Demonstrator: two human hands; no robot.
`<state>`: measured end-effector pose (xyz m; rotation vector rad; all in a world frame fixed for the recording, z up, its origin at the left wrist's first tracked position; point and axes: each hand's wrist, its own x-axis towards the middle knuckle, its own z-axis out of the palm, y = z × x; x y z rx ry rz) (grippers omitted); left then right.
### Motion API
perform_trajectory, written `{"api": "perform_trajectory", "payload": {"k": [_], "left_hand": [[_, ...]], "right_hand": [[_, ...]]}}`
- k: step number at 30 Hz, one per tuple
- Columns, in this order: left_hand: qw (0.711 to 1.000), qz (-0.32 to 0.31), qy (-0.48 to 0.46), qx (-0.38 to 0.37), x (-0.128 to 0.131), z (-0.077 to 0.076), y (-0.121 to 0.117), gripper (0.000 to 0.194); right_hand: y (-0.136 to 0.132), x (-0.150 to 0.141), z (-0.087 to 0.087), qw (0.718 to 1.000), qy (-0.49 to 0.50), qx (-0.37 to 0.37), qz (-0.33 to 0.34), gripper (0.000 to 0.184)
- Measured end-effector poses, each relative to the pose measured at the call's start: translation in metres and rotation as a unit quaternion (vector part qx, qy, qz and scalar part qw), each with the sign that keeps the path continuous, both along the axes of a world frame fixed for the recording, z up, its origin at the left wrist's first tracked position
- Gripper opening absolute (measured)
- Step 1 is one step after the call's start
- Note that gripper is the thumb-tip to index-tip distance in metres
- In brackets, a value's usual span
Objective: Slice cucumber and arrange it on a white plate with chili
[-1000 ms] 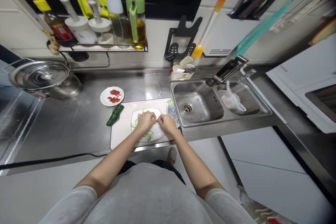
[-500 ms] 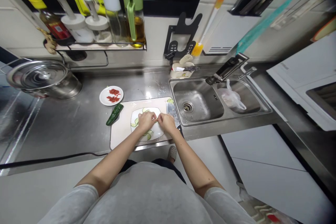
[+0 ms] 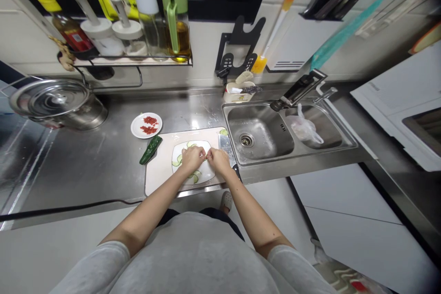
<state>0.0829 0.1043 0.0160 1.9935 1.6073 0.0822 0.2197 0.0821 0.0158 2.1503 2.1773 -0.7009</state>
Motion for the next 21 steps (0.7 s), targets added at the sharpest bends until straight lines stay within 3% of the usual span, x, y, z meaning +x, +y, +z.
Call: {"api": "perform_trajectory", "payload": {"k": [21], "left_hand": [[0.998,0.042,-0.046,-0.013,-0.0081,0.0037,0.0018,0.014]], "right_hand": [[-0.0060,0.0070,0.0090,0.999,0.025,0.018,-0.024,0.018]]}}
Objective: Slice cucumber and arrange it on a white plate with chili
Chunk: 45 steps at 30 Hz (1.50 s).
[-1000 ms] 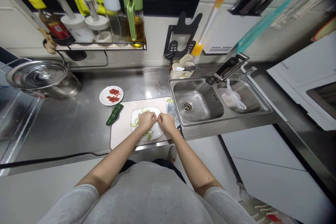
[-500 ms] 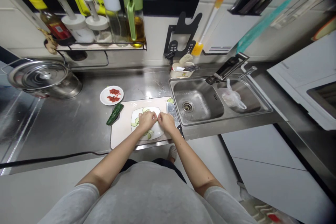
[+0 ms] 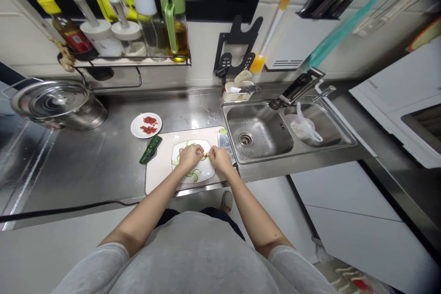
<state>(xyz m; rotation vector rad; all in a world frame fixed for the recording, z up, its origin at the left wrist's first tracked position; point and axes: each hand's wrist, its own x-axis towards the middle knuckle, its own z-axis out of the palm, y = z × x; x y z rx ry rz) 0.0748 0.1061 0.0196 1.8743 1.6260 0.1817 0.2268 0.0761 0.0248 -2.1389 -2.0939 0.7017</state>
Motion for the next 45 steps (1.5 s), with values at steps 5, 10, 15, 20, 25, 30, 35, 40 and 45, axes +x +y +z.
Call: {"api": "perform_trajectory", "payload": {"k": [5,10,15,20,25,30,35,40,45], "left_hand": [[0.999,0.036,-0.020,0.006,-0.012,0.014,0.004,0.017],[0.994,0.087,-0.050,0.037,-0.038,0.031,0.016,0.019],[0.984,0.153,-0.042,0.078,-0.072,0.038,0.034,0.022],[0.978,0.192,-0.020,0.079,-0.101,0.032,0.049,0.019],[0.965,0.250,0.044,0.068,-0.138,0.019,0.066,0.017],[0.947,0.282,0.140,0.059,-0.180,0.011,0.089,0.024],[0.957,0.210,0.184,0.079,-0.192,0.010,0.109,0.027],[0.951,0.206,0.213,0.088,-0.184,0.005,0.124,0.029],[0.948,0.210,0.227,0.072,-0.181,-0.009,0.135,0.026]], "right_hand": [[-0.001,0.005,0.003,1.000,0.007,0.008,-0.020,0.019],[-0.004,0.011,0.006,0.997,0.048,0.050,-0.040,0.021],[-0.007,0.012,0.007,0.992,0.094,0.075,-0.049,0.022],[-0.009,0.007,0.011,0.987,0.120,0.088,-0.052,0.022],[-0.009,0.004,0.016,0.984,0.141,0.099,-0.043,0.022],[-0.012,0.002,0.018,0.983,0.153,0.096,-0.034,0.023],[-0.014,-0.001,0.011,0.984,0.156,0.084,-0.035,0.024],[-0.015,-0.003,0.010,0.983,0.158,0.085,-0.032,0.024],[-0.016,-0.002,0.012,0.980,0.172,0.093,-0.026,0.028]]}}
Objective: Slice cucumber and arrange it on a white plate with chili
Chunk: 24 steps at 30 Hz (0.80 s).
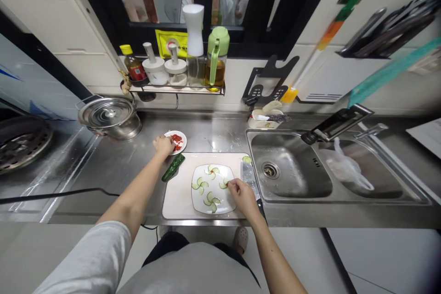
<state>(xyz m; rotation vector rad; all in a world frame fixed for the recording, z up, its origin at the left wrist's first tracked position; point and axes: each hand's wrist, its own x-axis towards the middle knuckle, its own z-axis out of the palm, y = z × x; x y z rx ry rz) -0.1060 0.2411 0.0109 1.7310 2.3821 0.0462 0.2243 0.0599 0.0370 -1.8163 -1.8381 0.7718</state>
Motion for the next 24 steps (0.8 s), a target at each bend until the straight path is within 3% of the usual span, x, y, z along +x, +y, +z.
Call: {"api": "perform_trajectory", "payload": {"k": [7,11,14,17,21,24], "left_hand": [[0.994,0.070,-0.080,-0.008,0.000,-0.010,0.008,0.013],[0.989,0.091,-0.112,0.017,-0.001,-0.005,0.005,0.012],[0.970,0.112,-0.202,0.081,0.003,0.001,-0.003,0.014],[0.931,0.102,-0.322,0.137,0.017,0.006,-0.018,0.017],[0.859,0.034,-0.479,0.176,0.047,0.011,-0.057,0.023],[0.848,-0.006,-0.510,0.145,0.071,0.015,-0.095,0.024]], "right_hand": [[-0.001,0.003,-0.002,1.000,0.002,-0.001,-0.009,0.026],[-0.002,0.003,-0.003,1.000,0.003,-0.001,-0.012,0.026],[-0.002,0.002,-0.003,1.000,0.007,0.003,-0.013,0.026],[-0.002,0.000,-0.002,1.000,0.016,0.007,-0.009,0.025],[-0.003,-0.005,0.000,0.999,0.032,0.015,0.000,0.023],[-0.003,-0.011,0.002,0.999,0.046,0.021,0.011,0.020]]}}
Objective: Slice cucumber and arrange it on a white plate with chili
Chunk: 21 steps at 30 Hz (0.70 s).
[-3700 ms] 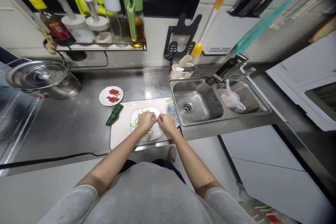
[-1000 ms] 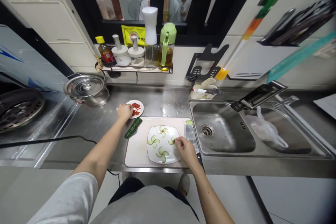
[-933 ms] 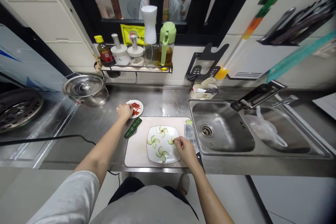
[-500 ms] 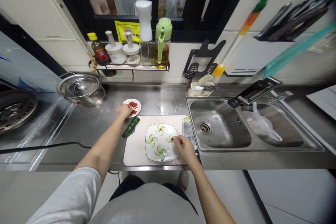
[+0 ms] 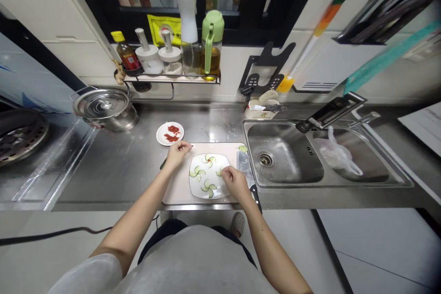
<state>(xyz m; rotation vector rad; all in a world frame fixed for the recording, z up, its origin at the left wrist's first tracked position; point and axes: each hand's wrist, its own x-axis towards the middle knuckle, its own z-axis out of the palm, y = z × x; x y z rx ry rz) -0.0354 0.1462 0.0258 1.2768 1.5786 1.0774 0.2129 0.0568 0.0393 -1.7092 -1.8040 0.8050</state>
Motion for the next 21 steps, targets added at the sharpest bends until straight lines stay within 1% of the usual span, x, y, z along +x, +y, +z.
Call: {"api": "perform_trajectory", "payload": {"k": [4,8,13,17,21], "left_hand": [[0.999,-0.054,0.004,-0.008,0.025,0.002,-0.047,0.022],[0.994,-0.104,0.021,-0.003,0.038,-0.002,-0.077,0.020],[0.985,-0.160,0.055,0.024,0.043,-0.008,-0.097,0.019],[0.983,-0.163,0.083,0.019,0.045,-0.012,-0.106,0.019],[0.983,-0.158,0.094,0.015,0.048,-0.015,-0.109,0.019]], "right_hand": [[-0.003,-0.014,0.002,0.998,0.033,0.019,0.040,0.015],[-0.009,-0.028,0.001,0.995,0.052,0.045,0.071,0.011],[-0.020,-0.032,-0.005,0.994,0.055,0.050,0.076,0.010],[-0.024,-0.030,-0.005,0.995,0.039,0.046,0.081,0.008],[-0.025,-0.029,-0.004,0.995,0.012,0.028,0.092,0.010]]}}
